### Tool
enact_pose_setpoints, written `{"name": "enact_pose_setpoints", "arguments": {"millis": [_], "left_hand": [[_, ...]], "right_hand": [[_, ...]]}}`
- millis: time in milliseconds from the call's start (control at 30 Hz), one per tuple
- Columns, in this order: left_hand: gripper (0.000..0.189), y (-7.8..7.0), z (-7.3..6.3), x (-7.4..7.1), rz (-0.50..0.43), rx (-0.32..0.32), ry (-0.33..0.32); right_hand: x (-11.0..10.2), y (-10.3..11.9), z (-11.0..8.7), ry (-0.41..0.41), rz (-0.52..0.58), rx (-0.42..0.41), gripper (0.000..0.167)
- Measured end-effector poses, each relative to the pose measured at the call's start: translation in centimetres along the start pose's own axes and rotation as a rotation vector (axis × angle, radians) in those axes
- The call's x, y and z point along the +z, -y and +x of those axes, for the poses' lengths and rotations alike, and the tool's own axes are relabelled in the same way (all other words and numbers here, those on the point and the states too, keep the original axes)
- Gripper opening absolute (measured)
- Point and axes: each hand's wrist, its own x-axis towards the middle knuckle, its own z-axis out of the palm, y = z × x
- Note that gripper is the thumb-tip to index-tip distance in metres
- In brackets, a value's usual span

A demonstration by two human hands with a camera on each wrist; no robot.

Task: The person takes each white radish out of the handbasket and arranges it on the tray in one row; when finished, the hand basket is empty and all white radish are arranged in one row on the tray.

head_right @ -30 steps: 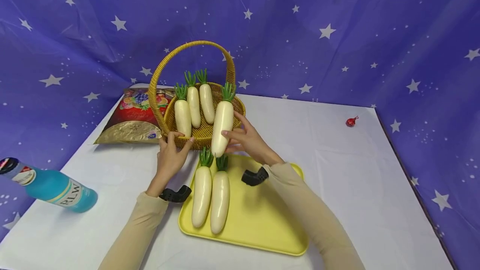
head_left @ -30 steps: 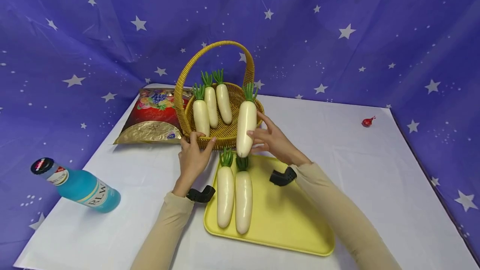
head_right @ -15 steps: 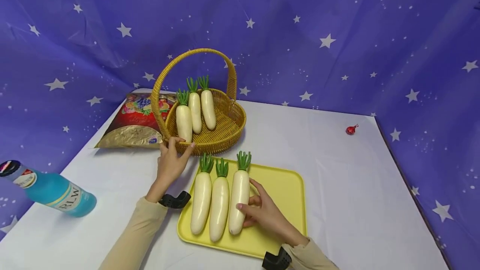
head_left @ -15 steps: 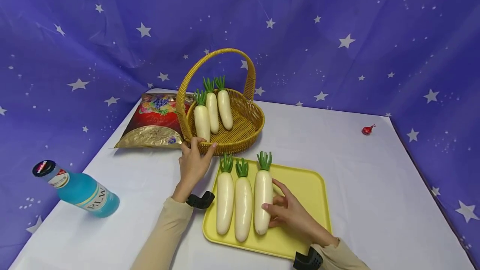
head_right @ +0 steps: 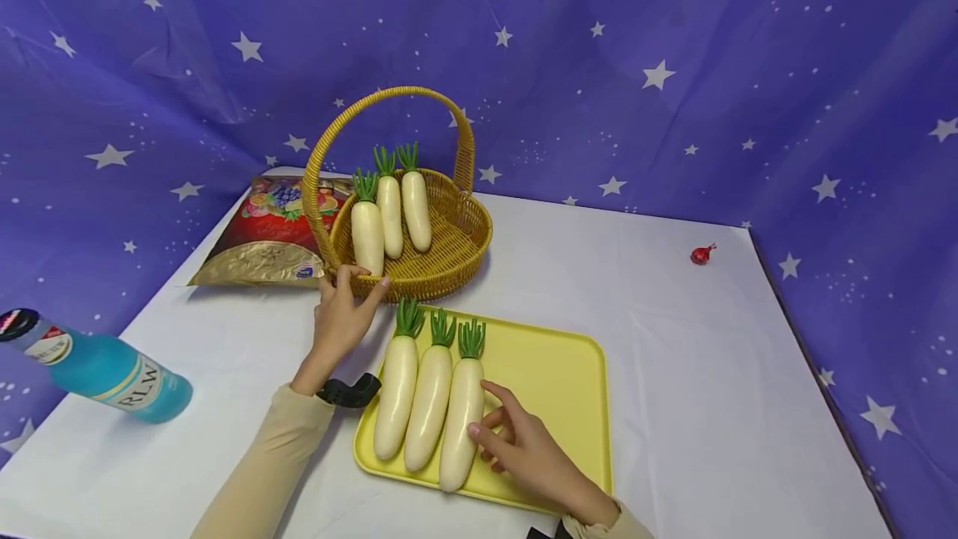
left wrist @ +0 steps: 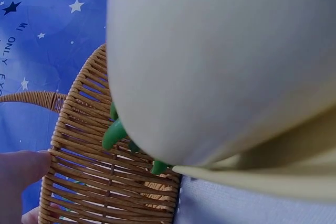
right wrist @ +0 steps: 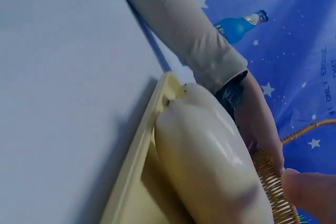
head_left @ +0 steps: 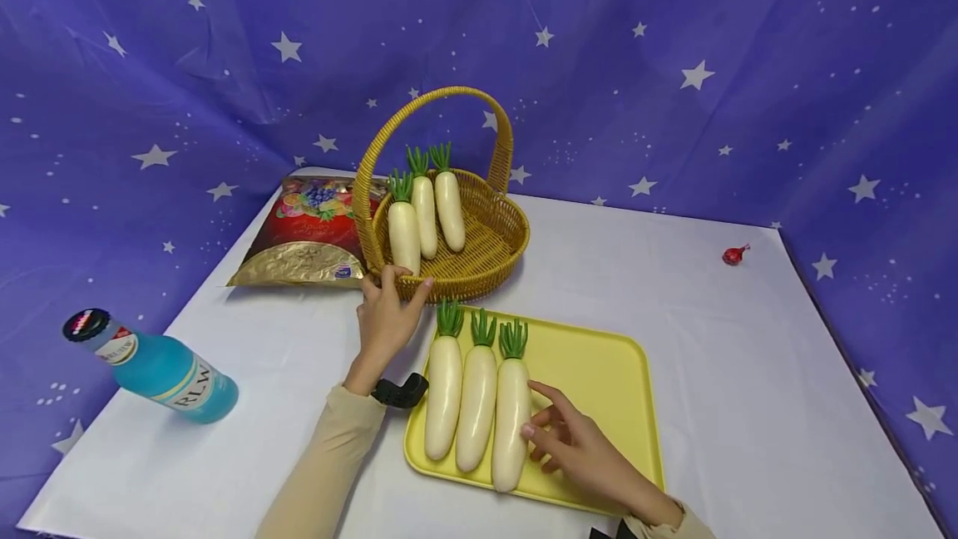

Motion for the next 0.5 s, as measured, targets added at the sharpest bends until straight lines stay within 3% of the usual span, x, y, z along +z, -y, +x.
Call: {"name": "enact_pose_setpoints", "arguments": {"millis": [167, 500], "left_hand": [[0.05, -0.04, 0.01, -0.02, 0.005, 0.003, 0.0], [0.049, -0.17, -0.08, -0.18, 0.004, 0.008, -0.009]], "right_hand": [[-0.1, -0.03, 0.03, -0.057, -0.136, -0.077, 0.052], [-0.46, 0.39, 0.25, -0.054, -0.159, -0.104, 0.053]]}}
